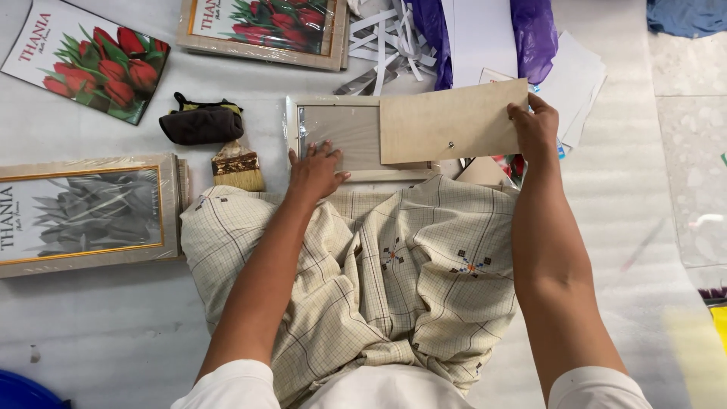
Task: Assembling picture frames by trimming components, inserting artwork, and securing backings.
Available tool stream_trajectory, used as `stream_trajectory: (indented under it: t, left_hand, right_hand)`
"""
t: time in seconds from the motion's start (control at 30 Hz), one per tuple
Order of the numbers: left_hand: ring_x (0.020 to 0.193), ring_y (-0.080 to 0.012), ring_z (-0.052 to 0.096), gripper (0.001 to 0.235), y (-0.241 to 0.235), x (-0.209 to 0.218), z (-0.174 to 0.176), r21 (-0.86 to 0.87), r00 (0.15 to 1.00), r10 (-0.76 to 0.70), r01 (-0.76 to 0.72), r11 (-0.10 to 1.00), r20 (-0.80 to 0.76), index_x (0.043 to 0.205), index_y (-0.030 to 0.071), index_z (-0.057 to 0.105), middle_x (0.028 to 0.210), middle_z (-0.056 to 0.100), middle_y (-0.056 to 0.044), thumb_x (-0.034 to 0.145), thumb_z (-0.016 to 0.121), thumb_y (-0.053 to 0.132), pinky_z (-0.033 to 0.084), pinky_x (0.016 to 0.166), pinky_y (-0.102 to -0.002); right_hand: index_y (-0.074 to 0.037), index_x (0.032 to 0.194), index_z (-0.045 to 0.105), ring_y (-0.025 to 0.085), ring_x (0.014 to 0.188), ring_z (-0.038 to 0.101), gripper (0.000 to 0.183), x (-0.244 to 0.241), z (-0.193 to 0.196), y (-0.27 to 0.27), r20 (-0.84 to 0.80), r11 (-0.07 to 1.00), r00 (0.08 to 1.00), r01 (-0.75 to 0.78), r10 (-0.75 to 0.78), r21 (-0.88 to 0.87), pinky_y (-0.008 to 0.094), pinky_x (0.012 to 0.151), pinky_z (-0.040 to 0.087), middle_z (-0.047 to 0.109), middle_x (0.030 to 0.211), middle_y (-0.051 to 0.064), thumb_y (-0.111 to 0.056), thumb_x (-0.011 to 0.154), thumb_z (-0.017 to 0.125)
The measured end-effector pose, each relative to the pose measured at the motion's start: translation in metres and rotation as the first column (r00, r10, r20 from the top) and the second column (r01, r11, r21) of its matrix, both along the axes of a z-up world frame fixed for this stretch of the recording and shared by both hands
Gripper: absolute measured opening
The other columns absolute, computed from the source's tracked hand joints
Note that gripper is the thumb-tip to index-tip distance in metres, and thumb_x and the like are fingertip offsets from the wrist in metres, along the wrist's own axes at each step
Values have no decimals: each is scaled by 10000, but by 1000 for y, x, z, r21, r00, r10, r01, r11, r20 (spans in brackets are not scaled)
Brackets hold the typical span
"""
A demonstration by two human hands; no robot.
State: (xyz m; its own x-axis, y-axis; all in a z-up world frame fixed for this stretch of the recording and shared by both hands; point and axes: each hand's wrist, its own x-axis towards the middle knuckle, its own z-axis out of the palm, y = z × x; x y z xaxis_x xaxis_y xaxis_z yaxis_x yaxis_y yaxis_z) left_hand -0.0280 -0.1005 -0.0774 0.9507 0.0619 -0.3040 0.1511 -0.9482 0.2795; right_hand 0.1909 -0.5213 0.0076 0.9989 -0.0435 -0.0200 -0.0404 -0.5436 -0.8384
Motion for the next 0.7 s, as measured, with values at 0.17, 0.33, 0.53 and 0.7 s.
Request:
stream_trajectory:
  t: [0.17,0.33,0.53,0.7]
  left_hand:
    - [1509,-344,382,579,5,1,1,-54,999,36,-37,998,-19,1521,239,511,1662,386,-34,987,573,455,135,1131,-805]
    - [1480,-341,428,561,11,5,-8,-69,999,41,-41,997,5,1466,174,562,1619,450,-54,961,606,415,144,1152,-784]
    - [1298,-284,615,471,35,12,-15,-118,951,159,-132,984,265,1397,182,630,1389,634,-71,976,609,392,323,1134,-633]
    - [1187,-414,637,595,43,9,7,-128,889,420,-402,907,184,1434,104,536,1305,603,-176,944,697,401,497,956,-600]
  right_hand:
    - [-116,1314,718,278,832,728,489,26,-49,-25,-1,976,999,35,-36,-216,408,786,581,737,914,160,-212,845,813]
    - [-96,1286,737,395,902,721,495,13,-38,-10,-25,926,998,41,-54,-374,475,823,582,735,966,208,-199,815,851]
    - [-3,1446,564,503,1124,641,943,4,-24,19,-146,873,989,-80,11,-481,560,972,533,657,1200,281,-320,665,987]
    - [111,1362,599,514,1179,620,948,14,-49,27,-234,708,963,-259,135,-657,583,994,526,653,1251,328,-449,678,941]
